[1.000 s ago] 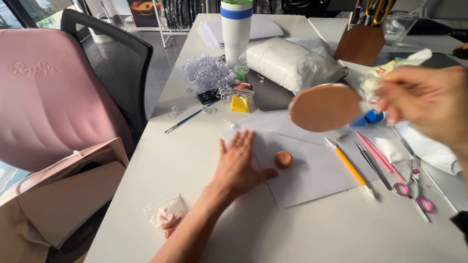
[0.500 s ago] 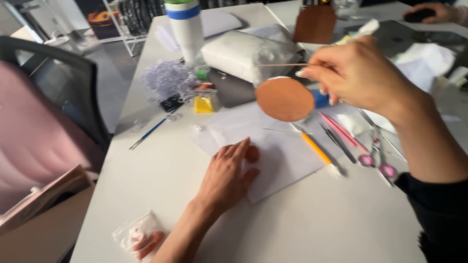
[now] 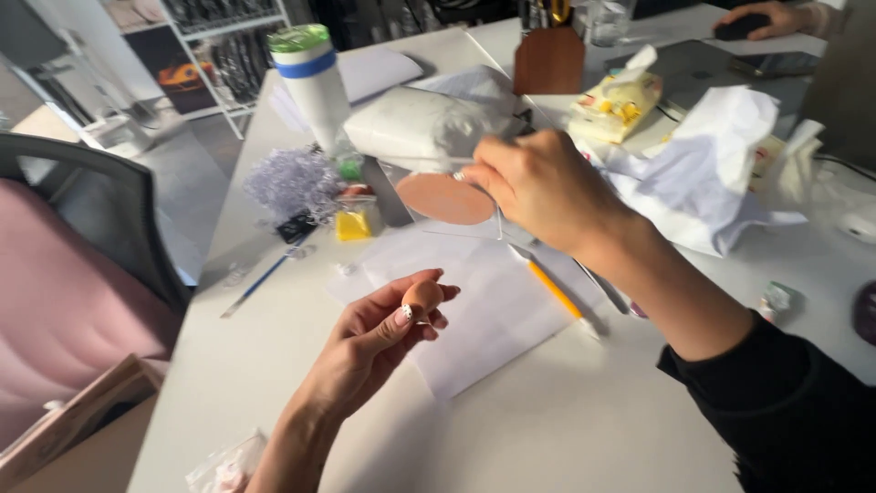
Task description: The person applies small decorative dots to a pastry with a white topping using a thin tool, then rolls a piece of orange dough by hand and places the pastry into a clear container.
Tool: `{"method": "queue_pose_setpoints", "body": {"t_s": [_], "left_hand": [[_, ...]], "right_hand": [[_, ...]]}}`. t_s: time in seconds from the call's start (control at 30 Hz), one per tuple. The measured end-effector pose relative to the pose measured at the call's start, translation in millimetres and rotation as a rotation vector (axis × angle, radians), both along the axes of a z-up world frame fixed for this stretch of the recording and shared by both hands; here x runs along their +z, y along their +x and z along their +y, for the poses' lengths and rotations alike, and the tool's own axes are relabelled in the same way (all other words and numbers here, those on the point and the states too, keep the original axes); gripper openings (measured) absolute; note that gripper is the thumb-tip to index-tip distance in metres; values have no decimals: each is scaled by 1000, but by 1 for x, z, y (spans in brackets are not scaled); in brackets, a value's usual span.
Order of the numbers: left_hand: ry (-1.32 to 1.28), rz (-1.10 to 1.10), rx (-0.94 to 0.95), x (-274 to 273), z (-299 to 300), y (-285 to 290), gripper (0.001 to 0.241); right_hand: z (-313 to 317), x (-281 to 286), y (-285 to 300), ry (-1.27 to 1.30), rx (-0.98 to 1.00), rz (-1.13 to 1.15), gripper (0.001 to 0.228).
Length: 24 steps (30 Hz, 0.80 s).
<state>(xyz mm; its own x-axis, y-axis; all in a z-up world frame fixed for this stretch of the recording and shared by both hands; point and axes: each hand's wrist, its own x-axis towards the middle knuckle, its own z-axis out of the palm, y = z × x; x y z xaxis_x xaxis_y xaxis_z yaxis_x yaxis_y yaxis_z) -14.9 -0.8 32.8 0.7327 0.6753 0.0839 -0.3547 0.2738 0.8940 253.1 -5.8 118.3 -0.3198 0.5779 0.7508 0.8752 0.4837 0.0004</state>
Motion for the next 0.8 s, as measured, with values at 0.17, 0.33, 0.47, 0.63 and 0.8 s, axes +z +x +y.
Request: {"method": "queue_pose_setpoints", "body": {"t_s": [0.17, 0.33, 0.47, 0.63, 0.8], "left_hand": [[131, -197, -54, -14, 15, -12, 61], [197, -242, -30, -4, 10, -21, 57], [117, -339, -52, -8, 11, -21, 48], [168, -389, -75, -12, 20, -22, 52], [335, -310, 133, 34, 8, -62, 43]], "right_hand": [[7, -28, -11, 109, 8, -89, 32], [10, -66, -29, 221, 35, -227, 22], [9, -96, -36, 286, 84, -237, 16], [10, -123, -30, 269, 104, -244, 9], [2, -135, -31, 284, 105, -308, 13]]}}
